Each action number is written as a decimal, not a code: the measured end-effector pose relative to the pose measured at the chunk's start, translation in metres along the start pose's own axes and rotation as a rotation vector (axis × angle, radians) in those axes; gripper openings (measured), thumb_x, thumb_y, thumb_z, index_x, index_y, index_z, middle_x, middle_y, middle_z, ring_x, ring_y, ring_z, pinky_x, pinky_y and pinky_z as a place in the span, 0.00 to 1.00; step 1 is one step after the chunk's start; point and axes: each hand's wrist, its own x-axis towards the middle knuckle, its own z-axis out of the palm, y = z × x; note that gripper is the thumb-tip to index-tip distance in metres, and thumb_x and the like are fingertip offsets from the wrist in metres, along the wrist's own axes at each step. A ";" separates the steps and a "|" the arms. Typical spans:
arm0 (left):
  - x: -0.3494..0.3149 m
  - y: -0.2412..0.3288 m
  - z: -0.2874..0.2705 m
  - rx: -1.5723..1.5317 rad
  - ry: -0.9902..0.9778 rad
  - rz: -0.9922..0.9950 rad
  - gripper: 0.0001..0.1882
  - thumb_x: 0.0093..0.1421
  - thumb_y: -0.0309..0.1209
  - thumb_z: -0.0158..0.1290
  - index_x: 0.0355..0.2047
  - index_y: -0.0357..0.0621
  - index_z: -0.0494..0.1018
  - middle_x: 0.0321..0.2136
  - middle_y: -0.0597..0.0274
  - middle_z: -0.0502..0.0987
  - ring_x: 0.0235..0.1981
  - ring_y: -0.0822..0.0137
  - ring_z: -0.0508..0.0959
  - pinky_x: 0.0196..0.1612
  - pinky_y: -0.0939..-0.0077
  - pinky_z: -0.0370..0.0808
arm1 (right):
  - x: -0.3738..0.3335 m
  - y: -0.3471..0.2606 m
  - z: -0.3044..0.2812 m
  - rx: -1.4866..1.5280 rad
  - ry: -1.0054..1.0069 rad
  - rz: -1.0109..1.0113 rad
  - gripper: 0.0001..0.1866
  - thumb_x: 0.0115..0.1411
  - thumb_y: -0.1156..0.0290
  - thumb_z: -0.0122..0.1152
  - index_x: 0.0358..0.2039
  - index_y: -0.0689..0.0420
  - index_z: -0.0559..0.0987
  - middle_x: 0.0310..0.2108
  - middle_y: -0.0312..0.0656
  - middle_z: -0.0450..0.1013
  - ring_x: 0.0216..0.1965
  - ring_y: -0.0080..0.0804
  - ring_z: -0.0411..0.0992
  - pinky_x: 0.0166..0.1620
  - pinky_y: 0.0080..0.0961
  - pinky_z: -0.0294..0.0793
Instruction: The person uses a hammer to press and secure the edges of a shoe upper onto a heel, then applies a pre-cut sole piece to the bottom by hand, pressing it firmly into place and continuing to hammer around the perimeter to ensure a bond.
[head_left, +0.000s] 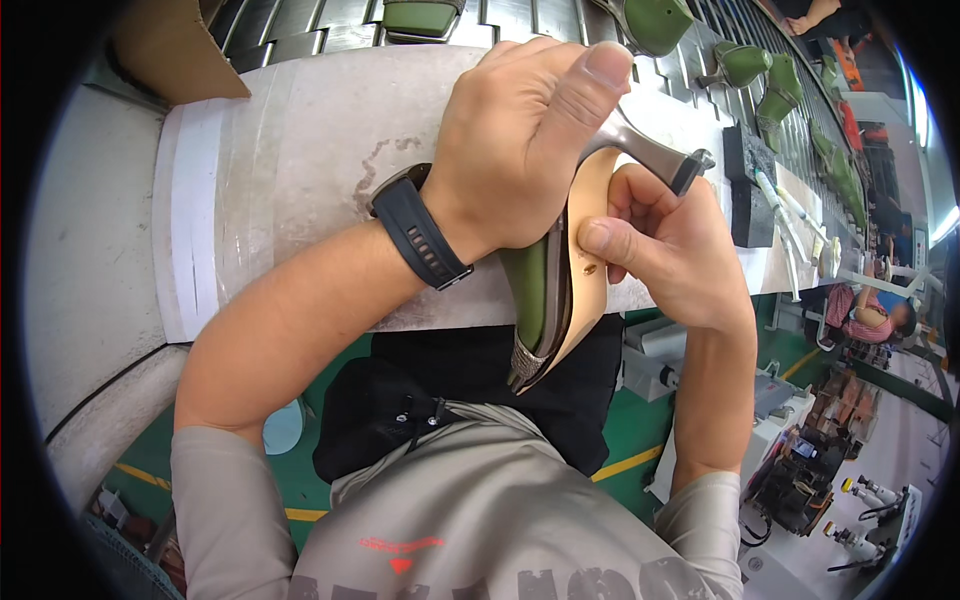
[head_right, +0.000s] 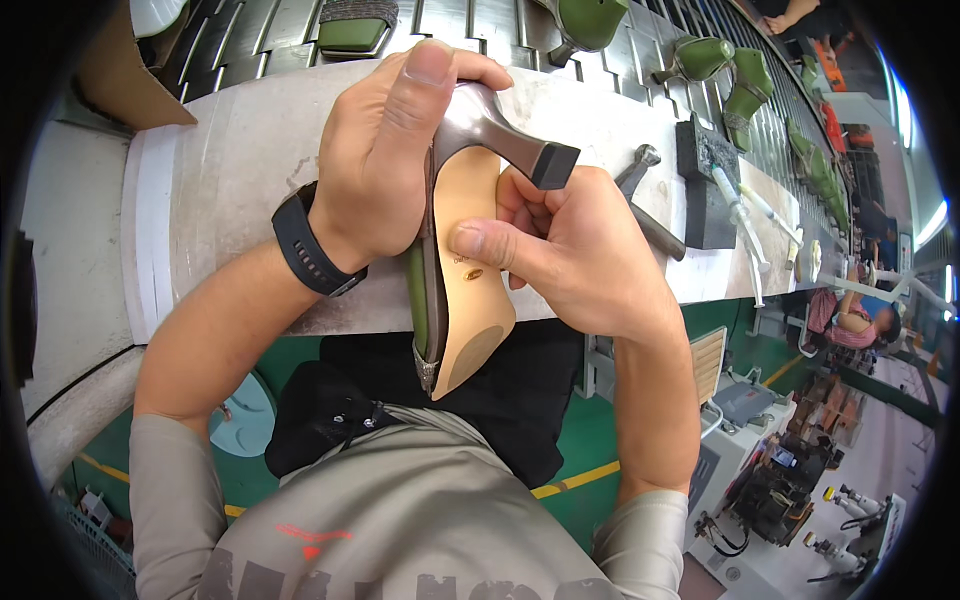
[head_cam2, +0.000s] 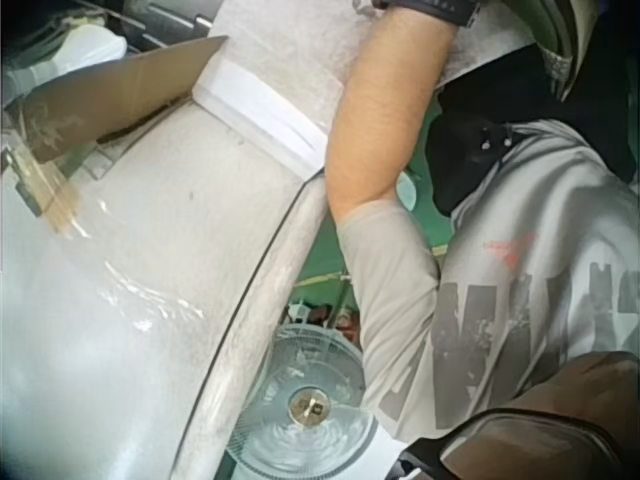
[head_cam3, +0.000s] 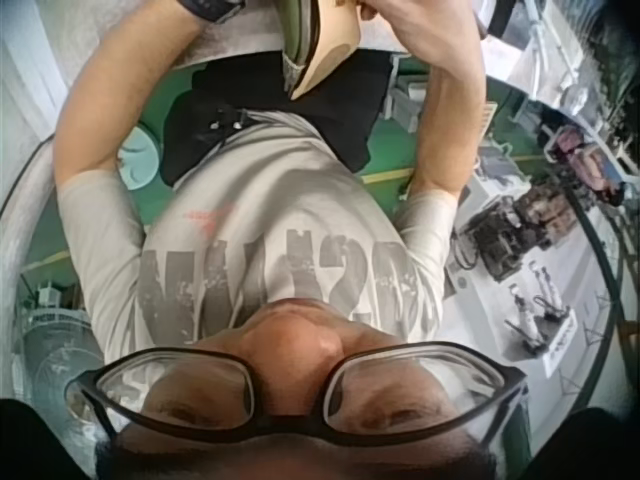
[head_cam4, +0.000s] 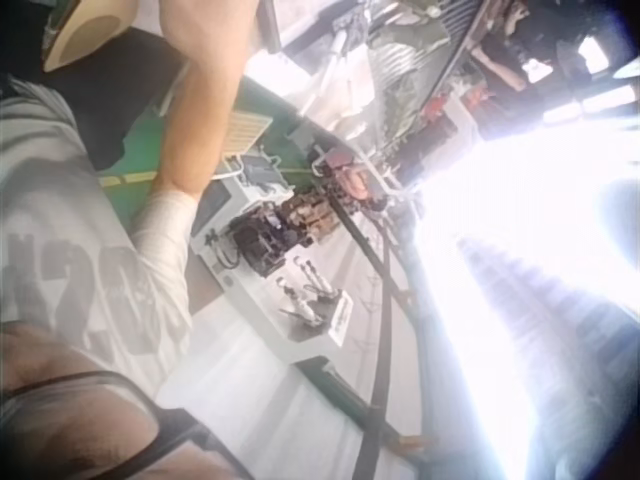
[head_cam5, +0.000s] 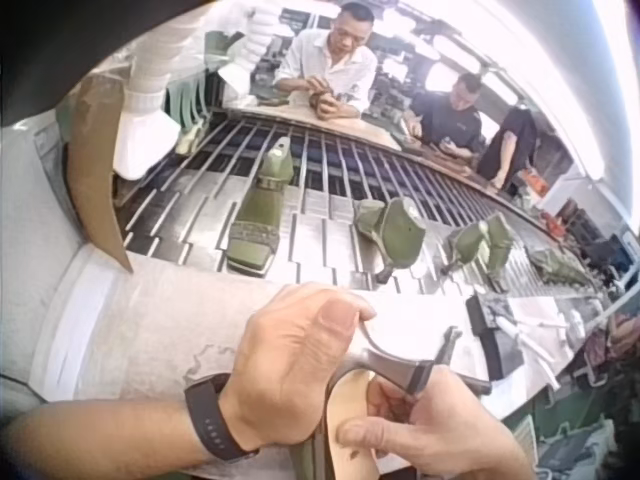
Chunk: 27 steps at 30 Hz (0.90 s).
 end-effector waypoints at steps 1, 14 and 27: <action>0.001 0.001 0.001 0.038 -0.004 0.012 0.33 0.81 0.50 0.35 0.44 0.34 0.82 0.40 0.55 0.83 0.42 0.65 0.80 0.50 0.72 0.74 | 0.000 0.001 -0.001 -0.025 0.018 0.006 0.19 0.62 0.64 0.79 0.29 0.66 0.80 0.20 0.29 0.70 0.23 0.12 0.63 0.24 0.19 0.65; 0.007 0.000 0.000 0.206 -0.035 0.061 0.33 0.80 0.51 0.36 0.41 0.33 0.82 0.35 0.54 0.81 0.34 0.62 0.76 0.42 0.68 0.73 | 0.000 0.002 0.005 -0.028 0.061 0.029 0.21 0.61 0.60 0.80 0.31 0.68 0.82 0.20 0.27 0.70 0.22 0.11 0.61 0.24 0.18 0.61; 0.009 -0.008 0.003 -0.018 -0.050 -0.087 0.39 0.80 0.59 0.34 0.44 0.34 0.83 0.32 0.63 0.79 0.32 0.74 0.73 0.39 0.77 0.70 | 0.020 0.016 0.026 0.090 0.378 -0.211 0.18 0.60 0.65 0.76 0.40 0.68 0.82 0.26 0.34 0.78 0.27 0.17 0.75 0.31 0.18 0.75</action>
